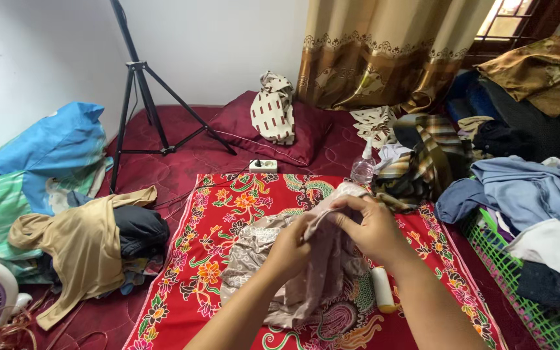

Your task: The person uses a lint roller to remove lint from a beige tank top and a patterned brown top laid on a red patterned cloth. The person smooths each garment, rolls the lint roller over the surface, and then sets the garment aside.

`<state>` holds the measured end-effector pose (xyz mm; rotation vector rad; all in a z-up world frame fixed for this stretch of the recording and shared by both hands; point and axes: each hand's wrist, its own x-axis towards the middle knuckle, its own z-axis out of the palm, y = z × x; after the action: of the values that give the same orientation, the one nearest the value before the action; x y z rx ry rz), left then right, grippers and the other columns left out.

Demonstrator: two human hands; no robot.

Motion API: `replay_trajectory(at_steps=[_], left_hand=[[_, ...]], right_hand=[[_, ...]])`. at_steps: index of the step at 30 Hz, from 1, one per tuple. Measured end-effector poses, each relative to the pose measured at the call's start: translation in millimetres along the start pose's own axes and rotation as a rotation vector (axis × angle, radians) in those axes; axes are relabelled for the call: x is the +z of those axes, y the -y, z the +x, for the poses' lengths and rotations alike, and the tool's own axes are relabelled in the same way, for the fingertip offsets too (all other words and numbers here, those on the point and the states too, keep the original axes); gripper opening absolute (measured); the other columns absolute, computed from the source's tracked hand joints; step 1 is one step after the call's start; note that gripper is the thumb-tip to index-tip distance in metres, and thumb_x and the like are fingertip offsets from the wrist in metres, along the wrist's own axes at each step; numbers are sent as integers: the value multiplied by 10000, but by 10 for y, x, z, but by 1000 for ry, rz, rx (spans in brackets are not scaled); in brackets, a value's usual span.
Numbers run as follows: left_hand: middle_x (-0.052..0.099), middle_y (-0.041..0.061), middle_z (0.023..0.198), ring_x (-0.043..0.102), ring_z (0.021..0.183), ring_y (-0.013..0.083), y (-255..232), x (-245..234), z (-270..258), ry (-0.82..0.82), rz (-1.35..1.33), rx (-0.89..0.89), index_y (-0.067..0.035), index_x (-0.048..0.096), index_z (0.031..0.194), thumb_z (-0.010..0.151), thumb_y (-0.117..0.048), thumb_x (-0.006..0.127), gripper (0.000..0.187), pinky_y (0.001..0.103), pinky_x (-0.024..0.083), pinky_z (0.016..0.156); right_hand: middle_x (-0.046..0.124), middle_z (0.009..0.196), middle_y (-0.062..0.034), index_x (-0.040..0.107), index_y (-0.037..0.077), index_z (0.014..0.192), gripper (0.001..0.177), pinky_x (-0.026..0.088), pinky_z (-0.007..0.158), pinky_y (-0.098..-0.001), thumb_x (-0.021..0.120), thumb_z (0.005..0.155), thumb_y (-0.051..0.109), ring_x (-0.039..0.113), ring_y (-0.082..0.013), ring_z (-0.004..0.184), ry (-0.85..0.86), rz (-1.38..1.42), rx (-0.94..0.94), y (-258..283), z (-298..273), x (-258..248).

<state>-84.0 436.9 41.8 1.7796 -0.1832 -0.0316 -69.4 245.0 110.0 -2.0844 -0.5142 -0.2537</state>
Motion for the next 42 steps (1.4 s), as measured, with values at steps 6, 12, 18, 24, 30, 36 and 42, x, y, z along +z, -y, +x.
replay_trajectory(at_steps=[6,12,18,24,30,36,42], left_hand=[[737,125,1060,680,1002,183,120,23,187,-139,-178,208,-19,643,1245,883,37,469,406,298,539,882],[707,101,1194,655,1101,176,55,153,104,-67,-234,178,-38,591,1315,947,-22,498,380,300,512,940],[661,184,1199,666,1063,359,-231,-181,-55,-157,474,282,-71,514,1356,751,-131,810,676,445,535,852],[626,184,1090,646,934,411,-128,-687,-5,-555,738,259,-54,598,1131,649,-56,775,513,492,522,767],[727,95,961,675,882,220,-31,-1097,104,-514,42,267,-7,713,1073,795,47,564,320,328,533,783],[707,39,908,638,761,106,143,-1409,167,-342,-619,56,-22,680,1062,948,-71,538,189,273,523,697],[708,100,976,638,831,164,639,-1468,387,-596,-149,108,-4,630,1203,885,-91,618,330,305,515,758]], right_hand=[[434,1475,-226,593,171,1367,772,377,1080,-597,839,636,193,439,-426,1360,-192,-709,-69,25,157,-96],[612,1376,-154,610,196,1373,557,446,1050,-451,686,823,142,554,-333,1321,456,-563,199,-703,144,144],[749,1032,-134,669,48,1213,407,541,808,-328,581,827,-45,690,-192,942,115,133,238,-643,158,-20],[766,920,-84,699,114,1167,448,536,708,-319,606,764,-60,715,-170,799,-224,-177,141,-240,32,-469],[759,895,-81,737,107,1116,303,532,694,-341,686,822,54,718,-197,753,-332,-330,181,-694,-49,-819],[702,730,-74,751,83,1005,191,493,624,-335,792,853,190,642,-168,647,-379,-339,277,-1026,-76,-860],[477,631,37,447,91,721,535,394,528,-287,858,794,426,425,-91,590,-284,-44,386,-817,-41,-759]])
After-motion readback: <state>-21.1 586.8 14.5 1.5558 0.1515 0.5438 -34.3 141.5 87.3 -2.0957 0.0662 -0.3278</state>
